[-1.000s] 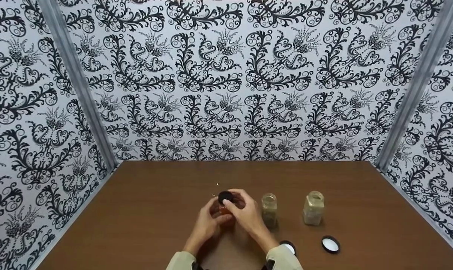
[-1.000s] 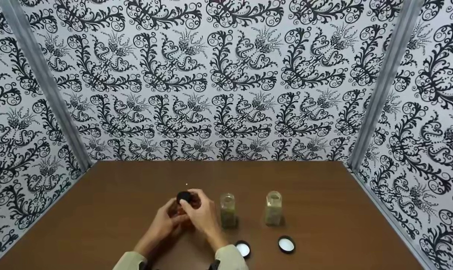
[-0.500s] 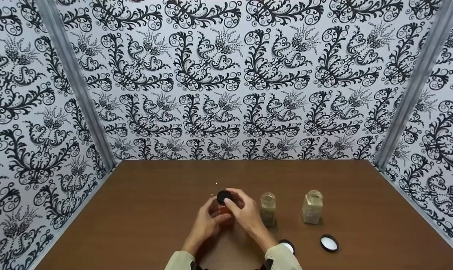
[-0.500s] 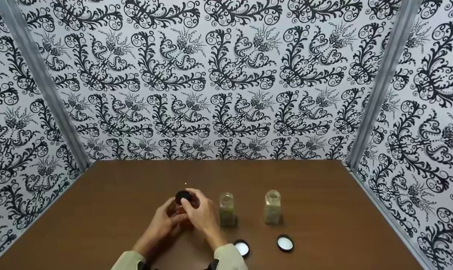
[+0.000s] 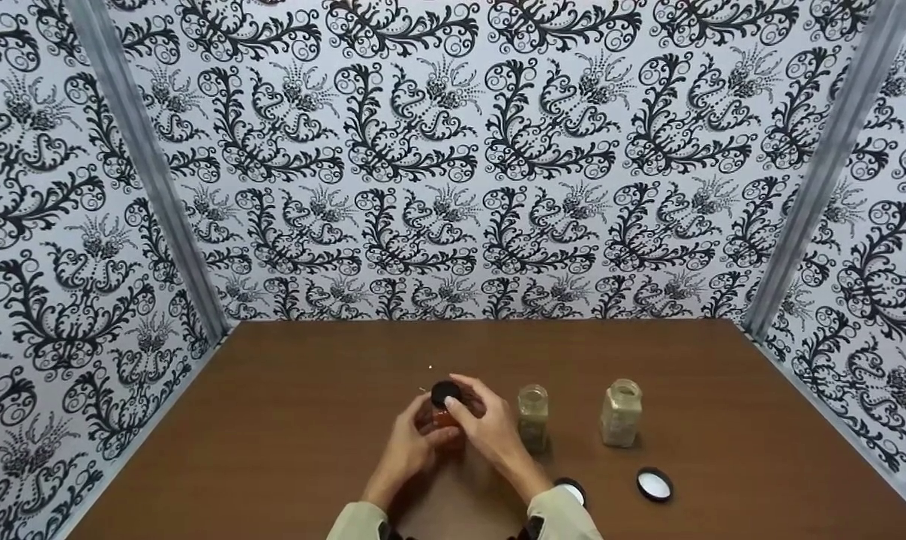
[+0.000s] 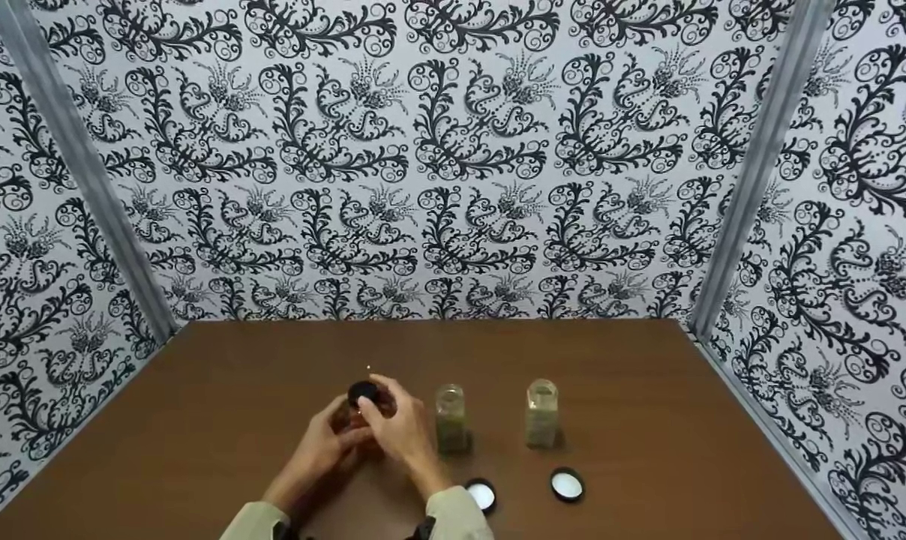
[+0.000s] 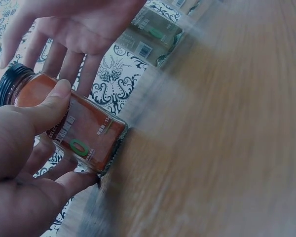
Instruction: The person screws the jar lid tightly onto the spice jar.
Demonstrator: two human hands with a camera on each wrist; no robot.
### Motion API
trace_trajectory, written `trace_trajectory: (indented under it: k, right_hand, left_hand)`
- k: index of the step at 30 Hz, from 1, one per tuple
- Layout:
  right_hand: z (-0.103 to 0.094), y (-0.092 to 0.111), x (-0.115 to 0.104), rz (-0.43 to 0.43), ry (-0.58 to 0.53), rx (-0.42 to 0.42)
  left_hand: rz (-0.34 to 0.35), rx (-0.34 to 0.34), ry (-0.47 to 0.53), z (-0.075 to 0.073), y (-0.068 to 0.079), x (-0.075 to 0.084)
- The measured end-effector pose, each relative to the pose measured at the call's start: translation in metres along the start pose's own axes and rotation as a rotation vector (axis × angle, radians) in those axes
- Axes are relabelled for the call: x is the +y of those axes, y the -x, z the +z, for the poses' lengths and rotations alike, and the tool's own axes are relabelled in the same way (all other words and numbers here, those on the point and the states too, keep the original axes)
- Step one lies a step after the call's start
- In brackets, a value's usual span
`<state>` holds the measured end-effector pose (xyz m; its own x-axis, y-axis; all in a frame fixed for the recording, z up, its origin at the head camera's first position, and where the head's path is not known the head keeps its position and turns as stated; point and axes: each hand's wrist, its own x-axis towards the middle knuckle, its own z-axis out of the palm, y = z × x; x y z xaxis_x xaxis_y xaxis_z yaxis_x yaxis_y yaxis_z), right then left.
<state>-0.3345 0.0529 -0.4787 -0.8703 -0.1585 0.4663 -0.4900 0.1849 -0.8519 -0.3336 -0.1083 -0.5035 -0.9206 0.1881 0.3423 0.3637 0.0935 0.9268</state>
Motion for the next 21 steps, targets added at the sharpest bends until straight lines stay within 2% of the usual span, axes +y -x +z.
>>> trace_trajectory:
  k: [6,11,16,21]
  right_hand:
    - [0.0011,-0.0013,0.0016,0.028,0.011,0.007]
    - [0.0029,-0.0011,0.0022,0.007,-0.036,0.009]
    - [0.0022,-0.0020,0.0029,-0.025,-0.036,0.001]
    - [0.0024,-0.0023,0.0032,0.000,-0.037,0.006]
  left_hand:
    - [0.000,0.007,-0.015,-0.0005,-0.0001,0.0002]
    - [0.013,0.001,-0.027,-0.0018,0.0003,-0.0003]
    - [0.018,0.001,-0.042,-0.0020,-0.0010,-0.0006]
    - [0.011,0.000,-0.043,-0.0017,-0.0013,-0.0009]
